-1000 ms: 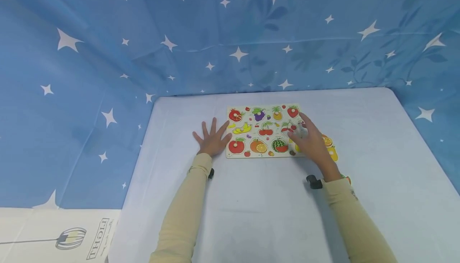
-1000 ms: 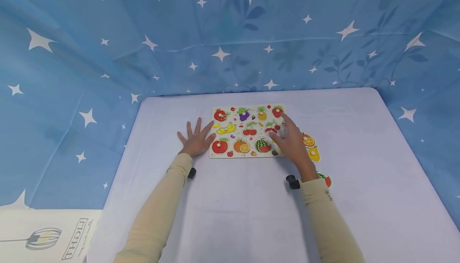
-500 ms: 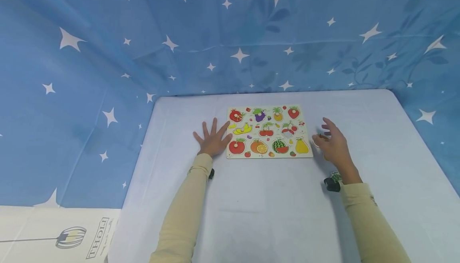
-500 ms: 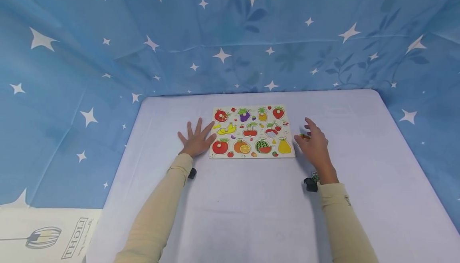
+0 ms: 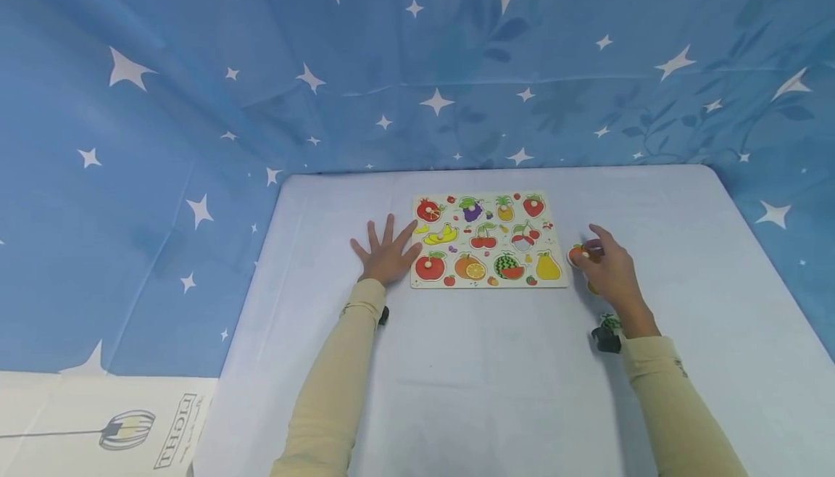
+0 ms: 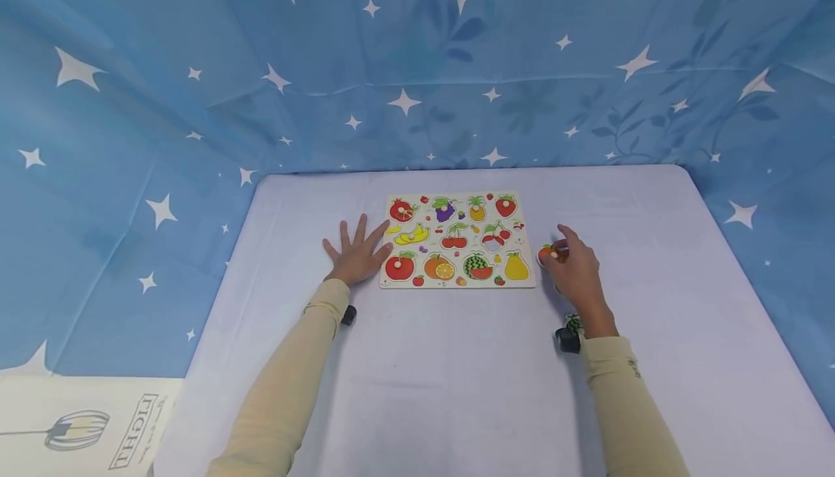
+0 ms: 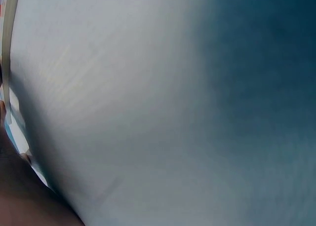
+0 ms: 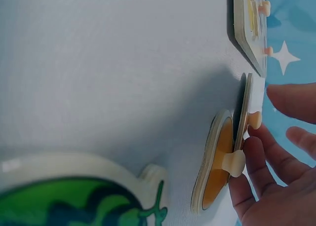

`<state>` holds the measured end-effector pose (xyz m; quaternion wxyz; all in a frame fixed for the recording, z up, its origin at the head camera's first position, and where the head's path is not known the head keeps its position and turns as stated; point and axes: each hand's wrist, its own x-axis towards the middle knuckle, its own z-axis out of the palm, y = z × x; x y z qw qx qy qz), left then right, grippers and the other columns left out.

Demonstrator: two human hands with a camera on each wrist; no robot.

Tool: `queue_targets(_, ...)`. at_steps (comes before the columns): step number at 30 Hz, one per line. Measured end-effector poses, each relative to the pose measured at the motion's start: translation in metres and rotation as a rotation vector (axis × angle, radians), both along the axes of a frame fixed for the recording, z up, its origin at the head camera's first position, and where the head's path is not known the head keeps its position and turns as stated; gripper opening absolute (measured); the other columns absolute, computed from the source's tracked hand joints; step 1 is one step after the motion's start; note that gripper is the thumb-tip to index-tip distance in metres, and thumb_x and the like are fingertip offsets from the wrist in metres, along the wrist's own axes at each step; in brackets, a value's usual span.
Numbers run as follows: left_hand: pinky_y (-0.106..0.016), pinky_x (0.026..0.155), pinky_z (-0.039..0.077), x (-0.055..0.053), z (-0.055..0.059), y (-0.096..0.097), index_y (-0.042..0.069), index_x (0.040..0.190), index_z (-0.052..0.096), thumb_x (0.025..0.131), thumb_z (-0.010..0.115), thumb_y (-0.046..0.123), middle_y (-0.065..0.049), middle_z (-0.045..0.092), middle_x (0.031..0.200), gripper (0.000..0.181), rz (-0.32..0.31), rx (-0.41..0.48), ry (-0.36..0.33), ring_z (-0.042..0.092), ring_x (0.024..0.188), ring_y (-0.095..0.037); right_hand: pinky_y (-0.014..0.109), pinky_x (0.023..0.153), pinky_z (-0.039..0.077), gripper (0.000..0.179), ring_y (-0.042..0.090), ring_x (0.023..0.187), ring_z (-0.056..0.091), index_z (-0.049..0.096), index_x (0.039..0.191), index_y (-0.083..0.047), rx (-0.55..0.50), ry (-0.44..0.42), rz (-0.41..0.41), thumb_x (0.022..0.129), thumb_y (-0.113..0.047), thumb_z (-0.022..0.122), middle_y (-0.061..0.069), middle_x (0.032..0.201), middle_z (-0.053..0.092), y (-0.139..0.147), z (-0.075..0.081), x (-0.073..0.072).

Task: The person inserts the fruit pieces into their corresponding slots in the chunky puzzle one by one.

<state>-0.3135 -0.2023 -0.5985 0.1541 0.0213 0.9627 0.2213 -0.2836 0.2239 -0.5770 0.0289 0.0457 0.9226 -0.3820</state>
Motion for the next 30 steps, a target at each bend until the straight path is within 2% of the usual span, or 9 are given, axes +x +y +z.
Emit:
queue_targets(7, -0.078, 0.112, -0.021, -0.0016, -0.0019, 0.0004, 0.042, 0.172, 0.02, 0.11, 0.039, 0.062, -0.005, -0.013, 0.18, 0.068, 0.0, 0.01, 0.006, -0.029, 0.157, -0.043, 0.068, 0.105, 0.047, 0.07, 0.051, 0.124, 0.055, 0.031, 0.165, 0.002, 0.033, 0.053, 0.0, 0.103, -0.001, 0.063, 0.033, 0.135, 0.057, 0.0005, -0.0038, -0.0015)
queue_targets(11, -0.078, 0.112, -0.021, -0.0025, -0.0042, 0.0009, 0.043, 0.172, 0.017, 0.11, 0.037, 0.064, -0.004, -0.015, 0.179, 0.068, -0.003, 0.0, 0.0, -0.03, 0.157, -0.042, 0.067, 0.103, 0.048, 0.067, 0.05, 0.119, 0.057, 0.036, 0.162, 0.004, 0.086, 0.084, 0.005, 0.101, 0.005, 0.063, 0.032, 0.132, 0.059, -0.0006, -0.0041, -0.002)
queue_targets(17, -0.078, 0.113, -0.021, -0.0009, 0.0005, 0.0025, 0.042, 0.172, 0.02, 0.11, 0.04, 0.061, -0.005, -0.013, 0.18, 0.069, 0.004, 0.011, 0.004, -0.029, 0.157, -0.043, 0.064, 0.098, 0.05, 0.064, 0.048, 0.113, 0.058, 0.04, 0.16, 0.004, 0.139, 0.108, 0.016, 0.1, 0.008, 0.062, 0.031, 0.127, 0.06, -0.0015, -0.0051, -0.0026)
queue_targets(23, -0.077, 0.113, -0.021, -0.002, -0.0015, 0.0023, 0.042, 0.172, 0.019, 0.11, 0.039, 0.062, -0.005, -0.013, 0.18, 0.069, 0.003, 0.008, 0.006, -0.029, 0.157, -0.043, 0.058, 0.088, 0.056, 0.061, 0.046, 0.107, 0.061, 0.043, 0.158, 0.004, 0.145, 0.115, 0.015, 0.1, 0.009, 0.061, 0.03, 0.123, 0.062, -0.0042, -0.0049, -0.0025)
queue_targets(30, -0.077, 0.113, -0.021, -0.0025, -0.0038, 0.0002, 0.042, 0.172, 0.02, 0.109, 0.04, 0.062, -0.005, -0.013, 0.18, 0.069, 0.008, 0.014, 0.005, -0.029, 0.157, -0.042, 0.058, 0.086, 0.058, 0.062, 0.046, 0.105, 0.061, 0.041, 0.159, 0.004, 0.14, 0.075, 0.025, 0.101, 0.008, 0.061, 0.032, 0.122, 0.062, -0.0057, -0.0035, -0.0045)
